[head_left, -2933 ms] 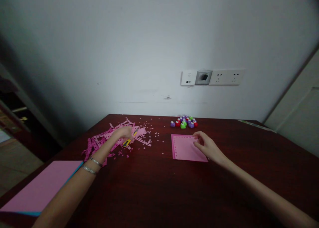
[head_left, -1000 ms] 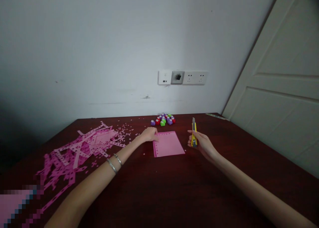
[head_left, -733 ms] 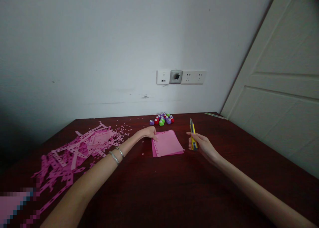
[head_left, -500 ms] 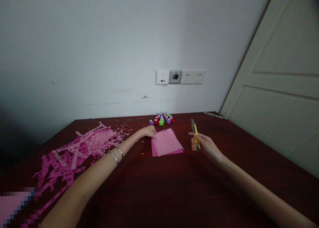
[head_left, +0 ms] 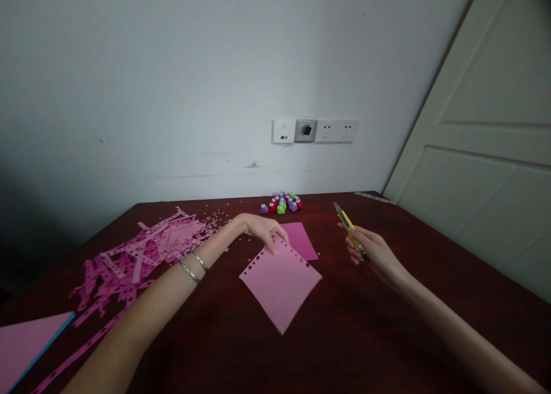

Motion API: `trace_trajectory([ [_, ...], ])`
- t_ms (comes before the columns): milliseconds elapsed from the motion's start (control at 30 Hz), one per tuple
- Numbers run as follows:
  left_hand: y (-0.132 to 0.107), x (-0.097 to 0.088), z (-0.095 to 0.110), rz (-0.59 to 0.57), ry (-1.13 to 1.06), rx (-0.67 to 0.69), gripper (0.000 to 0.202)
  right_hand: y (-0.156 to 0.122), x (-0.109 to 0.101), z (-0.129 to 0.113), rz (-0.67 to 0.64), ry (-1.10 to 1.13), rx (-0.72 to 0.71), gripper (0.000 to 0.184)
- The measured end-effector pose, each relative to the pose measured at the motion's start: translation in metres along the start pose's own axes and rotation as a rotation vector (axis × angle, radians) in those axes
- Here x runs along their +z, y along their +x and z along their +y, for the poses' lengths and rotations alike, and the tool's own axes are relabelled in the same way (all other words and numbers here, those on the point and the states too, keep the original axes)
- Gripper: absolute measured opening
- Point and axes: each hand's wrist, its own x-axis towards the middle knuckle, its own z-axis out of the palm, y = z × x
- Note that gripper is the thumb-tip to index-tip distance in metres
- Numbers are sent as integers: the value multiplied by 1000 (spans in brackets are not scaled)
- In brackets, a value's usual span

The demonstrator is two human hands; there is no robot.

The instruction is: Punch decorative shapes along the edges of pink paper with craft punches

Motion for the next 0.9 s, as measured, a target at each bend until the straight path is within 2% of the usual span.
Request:
trace_trajectory([
  [133,27,36,16,122,450,18,50,-4,13,3,-47,-27,-10,41],
  [267,25,89,24,548,820,39,58,-19,15,9,-97,-152,24,53],
  [300,19,103,22,591,854,61,55,-25,14,10,-102,-199,33,55],
  [400,1,138,12,499,834,144,60,-45,8,12,-89,-377,37,56],
  [467,-9,152,3,433,807,168,61,-58,4,14,-74,-535,17,52],
  [533,-14,160,-3,419,784,166,58,-71,2,18,-40,-693,-64,46],
  [600,-14,163,-5,463,773,141,55,-81,5,24,-4,-806,-128,43],
  [733,-4,163,-2,560,769,64,49,-92,16,42,-2,-893,-95,43],
  [900,6,159,-3,538,745,46,64,-88,26,49,-11,-934,-123,40],
])
